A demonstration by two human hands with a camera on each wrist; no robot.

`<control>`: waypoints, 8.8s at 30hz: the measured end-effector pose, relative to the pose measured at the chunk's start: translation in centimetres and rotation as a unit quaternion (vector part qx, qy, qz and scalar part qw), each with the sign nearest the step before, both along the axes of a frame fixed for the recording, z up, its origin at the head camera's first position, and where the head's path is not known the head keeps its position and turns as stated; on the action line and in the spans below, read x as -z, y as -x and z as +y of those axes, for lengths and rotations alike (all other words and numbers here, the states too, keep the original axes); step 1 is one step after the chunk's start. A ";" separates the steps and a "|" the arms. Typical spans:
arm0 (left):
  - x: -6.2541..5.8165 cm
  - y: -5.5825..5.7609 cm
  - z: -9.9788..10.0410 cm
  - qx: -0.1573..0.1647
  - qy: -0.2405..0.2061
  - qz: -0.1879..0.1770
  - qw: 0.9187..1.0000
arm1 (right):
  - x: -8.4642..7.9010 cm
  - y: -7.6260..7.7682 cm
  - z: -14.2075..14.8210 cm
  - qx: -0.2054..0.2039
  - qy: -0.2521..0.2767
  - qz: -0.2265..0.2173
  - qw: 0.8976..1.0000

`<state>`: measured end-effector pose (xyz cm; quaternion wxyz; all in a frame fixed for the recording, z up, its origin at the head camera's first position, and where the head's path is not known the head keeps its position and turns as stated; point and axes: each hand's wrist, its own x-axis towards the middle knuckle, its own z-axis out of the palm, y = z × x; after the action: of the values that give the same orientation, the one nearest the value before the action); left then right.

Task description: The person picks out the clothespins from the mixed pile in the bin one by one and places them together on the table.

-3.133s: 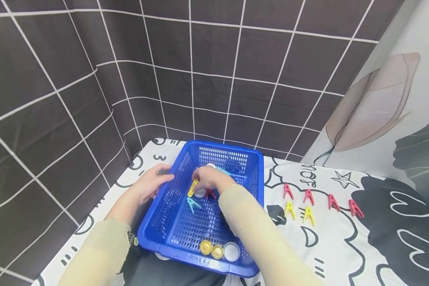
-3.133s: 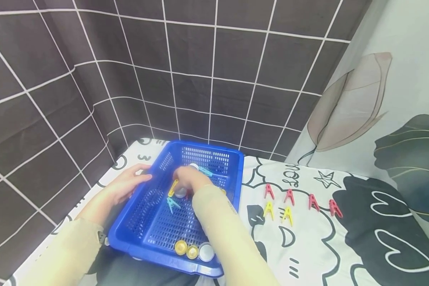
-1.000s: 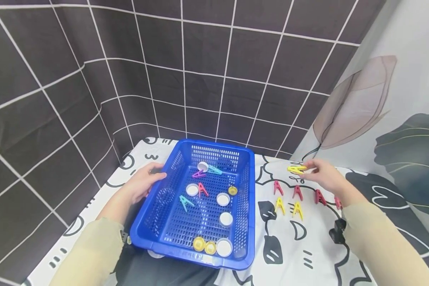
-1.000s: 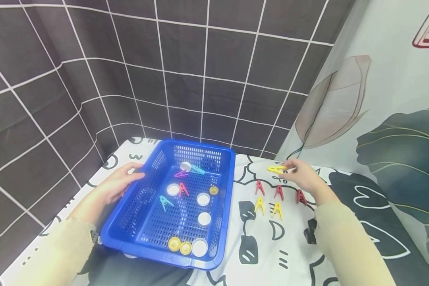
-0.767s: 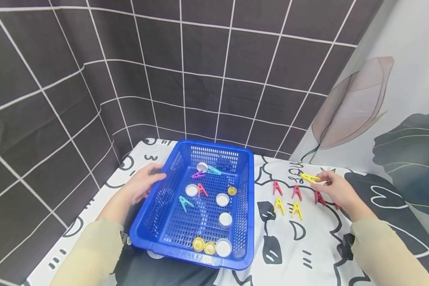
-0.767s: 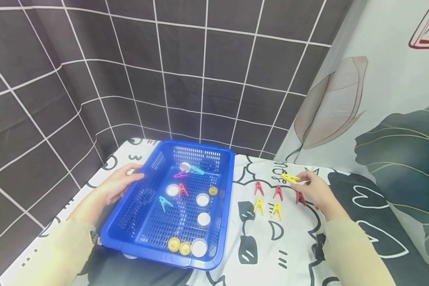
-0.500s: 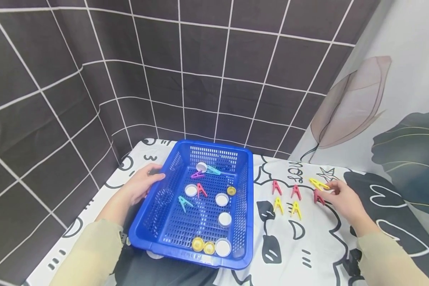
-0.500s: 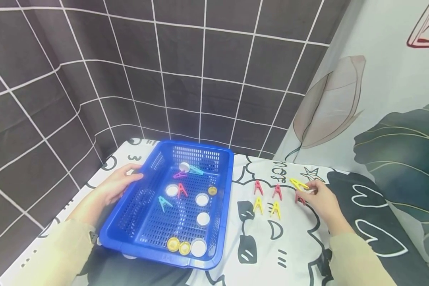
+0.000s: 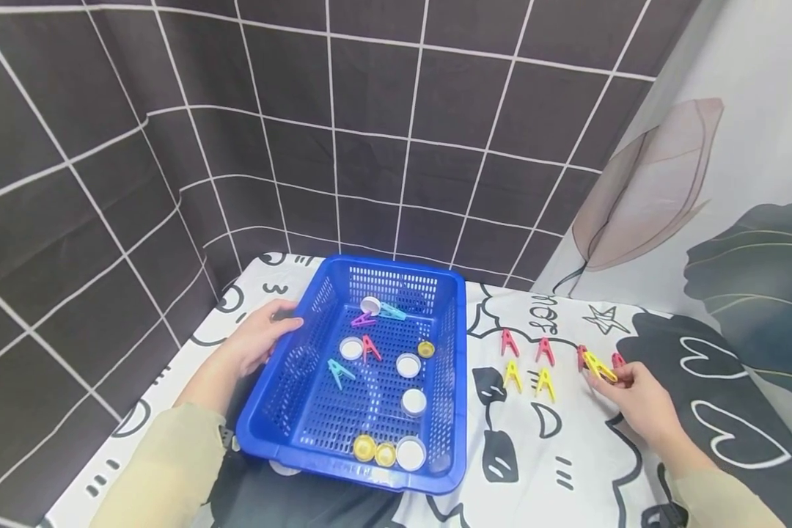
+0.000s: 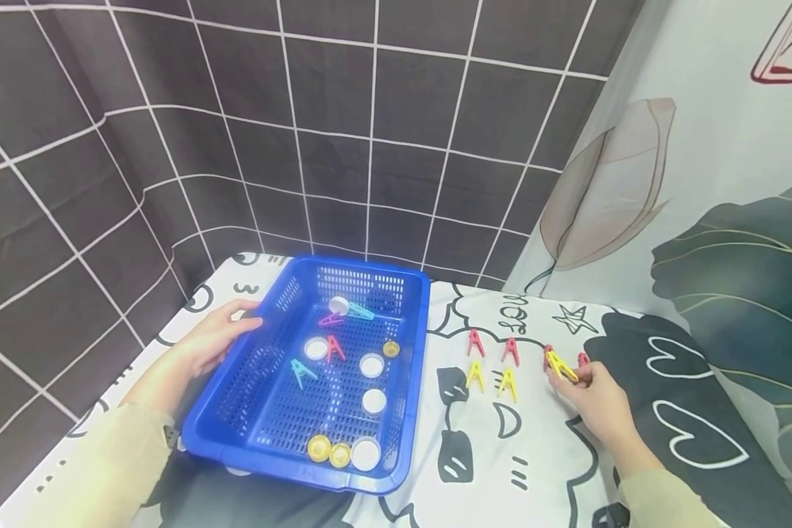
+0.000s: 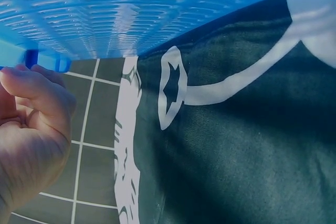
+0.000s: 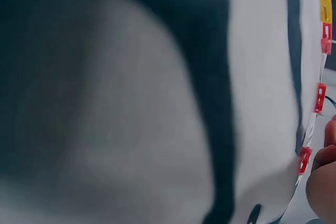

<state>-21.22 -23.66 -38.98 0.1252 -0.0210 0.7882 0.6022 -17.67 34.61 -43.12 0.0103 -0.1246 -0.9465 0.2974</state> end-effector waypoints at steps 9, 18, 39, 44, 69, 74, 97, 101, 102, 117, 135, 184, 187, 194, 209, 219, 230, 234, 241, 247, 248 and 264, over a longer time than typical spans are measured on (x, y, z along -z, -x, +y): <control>-0.3 -0.1 0.1 0.005 0.011 0.003 1.000 | 0.9 -1.5 -0.1 0.007 0.001 -0.022 1.000; -0.3 -0.3 -0.1 0.005 0.004 0.000 1.000 | 1.5 -2.6 -0.6 -0.012 -0.027 -0.028 0.999; -0.2 -0.2 0.0 0.005 0.002 0.001 1.000 | 1.8 -2.3 -1.5 0.002 -0.090 -0.010 0.996; -0.3 -0.4 -0.1 0.001 0.000 -0.002 1.000 | 1.9 -2.3 -1.8 0.008 -0.082 -0.006 0.997; -0.2 -0.3 0.1 0.007 -0.016 -0.007 1.000 | -3.1 0.2 -3.3 -0.032 -0.058 0.057 0.996; -0.2 -0.3 0.0 0.008 -0.013 -0.003 1.000 | -5.1 2.1 -5.6 -0.065 -0.050 0.064 0.995; -0.4 -0.4 0.0 0.010 -0.029 0.004 1.000 | -11.8 8.5 -19.8 -0.201 -0.046 0.045 0.977; -0.4 -0.5 -0.1 0.010 -0.030 0.005 0.999 | -12.6 8.8 -22.1 -0.221 -0.048 0.044 0.973; -0.4 -0.5 -0.1 0.010 -0.031 0.005 0.999 | -12.8 8.9 -22.7 -0.227 -0.049 0.044 0.972; -0.4 -0.6 -0.1 0.009 -0.040 -0.005 0.999 | -13.6 8.7 -29.5 -0.269 -0.025 0.035 0.962; -0.2 -0.2 -0.1 0.008 -0.034 -0.007 0.999 | -7.0 8.5 -32.5 -0.299 0.022 0.002 0.954; 0.4 0.1 0.0 0.006 -0.033 -0.001 0.999 | -3.6 9.6 -35.5 -0.382 -0.132 -0.027 0.914; 0.4 0.1 0.0 0.006 -0.035 -0.001 0.999 | -3.6 9.8 -35.7 -0.391 -0.146 -0.019 0.908; 0.3 0.0 0.1 0.001 -0.032 0.000 0.999 | -3.2 10.0 -35.8 -0.394 -0.155 -0.026 0.906; 0.4 0.1 0.0 0.003 -0.030 0.002 1.000 | -3.7 10.2 -34.9 -0.229 -0.118 0.029 0.966; 0.4 0.0 0.0 0.003 -0.040 0.001 0.999 | -3.4 10.5 -34.8 -0.203 -0.134 -0.001 0.970; 0.4 0.0 0.1 0.001 -0.034 0.003 0.999 | -3.8 9.9 -34.7 -0.251 -0.144 -0.054 0.956; 0.5 0.1 0.0 0.000 -0.031 0.003 1.000 | -3.9 10.0 -34.8 -0.273 -0.151 -0.060 0.948; 0.5 0.1 0.0 -0.002 -0.031 0.003 1.000 | -3.6 10.4 -35.0 -0.290 -0.190 -0.048 0.937; 0.4 0.0 0.1 -0.002 -0.032 0.004 0.999 | -3.0 10.7 -35.0 -0.303 -0.211 -0.028 0.929; 0.4 -0.1 0.1 -0.002 -0.033 0.004 0.999 | -3.0 10.7 -35.0 -0.307 -0.211 -0.025 0.928; 0.4 -0.1 0.1 -0.002 -0.025 0.011 1.000 | -3.4 10.4 -35.9 -0.344 -0.179 0.051 0.920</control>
<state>-21.12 -23.53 -39.38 0.1156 -0.0124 0.7743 0.6221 -28.11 -1.28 -39.76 -0.0225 0.2276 -0.9668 0.1137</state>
